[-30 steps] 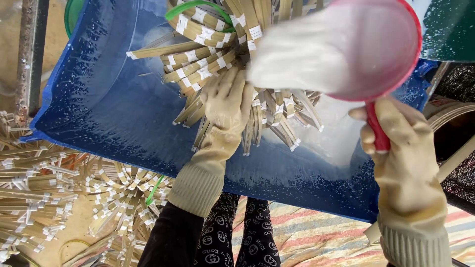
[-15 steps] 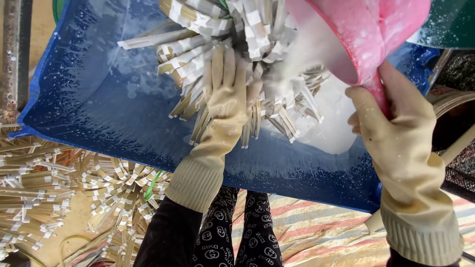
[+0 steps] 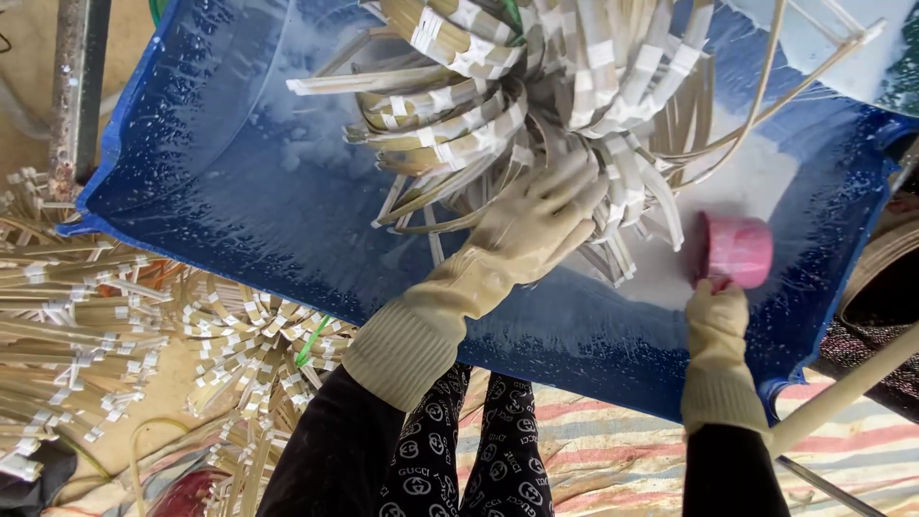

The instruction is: Dipping circular bamboo structures into a white liquid bath and pouring liquid over them using a small scoop.

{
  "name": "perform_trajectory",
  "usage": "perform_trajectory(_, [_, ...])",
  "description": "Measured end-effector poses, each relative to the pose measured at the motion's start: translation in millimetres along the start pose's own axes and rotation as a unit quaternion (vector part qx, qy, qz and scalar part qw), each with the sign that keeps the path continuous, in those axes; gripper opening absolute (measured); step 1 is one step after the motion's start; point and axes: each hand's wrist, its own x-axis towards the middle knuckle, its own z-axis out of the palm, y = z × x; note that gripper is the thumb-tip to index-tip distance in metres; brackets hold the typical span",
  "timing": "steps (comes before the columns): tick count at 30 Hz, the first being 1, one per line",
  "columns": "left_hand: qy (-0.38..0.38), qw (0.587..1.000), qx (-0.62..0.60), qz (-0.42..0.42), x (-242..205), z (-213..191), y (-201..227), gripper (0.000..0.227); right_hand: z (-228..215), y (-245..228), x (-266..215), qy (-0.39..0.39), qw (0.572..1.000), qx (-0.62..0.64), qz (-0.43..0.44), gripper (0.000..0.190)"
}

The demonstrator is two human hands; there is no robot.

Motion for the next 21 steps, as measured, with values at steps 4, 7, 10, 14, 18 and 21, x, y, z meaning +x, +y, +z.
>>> perform_trajectory(4, [0.076,0.979,0.104,-0.159,-2,24,-26,0.035,-20,-53,-10,-0.151,0.888,0.312,0.303,0.028])
perform_trajectory(7, [0.137,0.947,0.196,-0.215,18,-27,1,0.034,-32,-19,6,-0.2,0.422,0.773,0.429,0.021])
perform_trajectory(10, [0.161,0.963,0.144,-0.163,28,-46,1,0.044,-110,-78,-20,-0.236,0.42,0.814,0.324,0.026])
perform_trajectory(14, [0.101,0.983,0.074,-0.136,22,-14,9,0.056,-182,-93,-18,-0.342,0.514,0.758,0.21,0.024])
perform_trajectory(18, [0.038,0.99,0.126,-0.046,16,6,18,0.048,-251,-166,-17,-0.306,0.673,0.653,0.164,0.031])
perform_trajectory(21, [0.095,0.985,0.145,-0.004,15,5,18,0.03,-255,-127,21,-0.404,0.692,0.577,0.156,0.043])
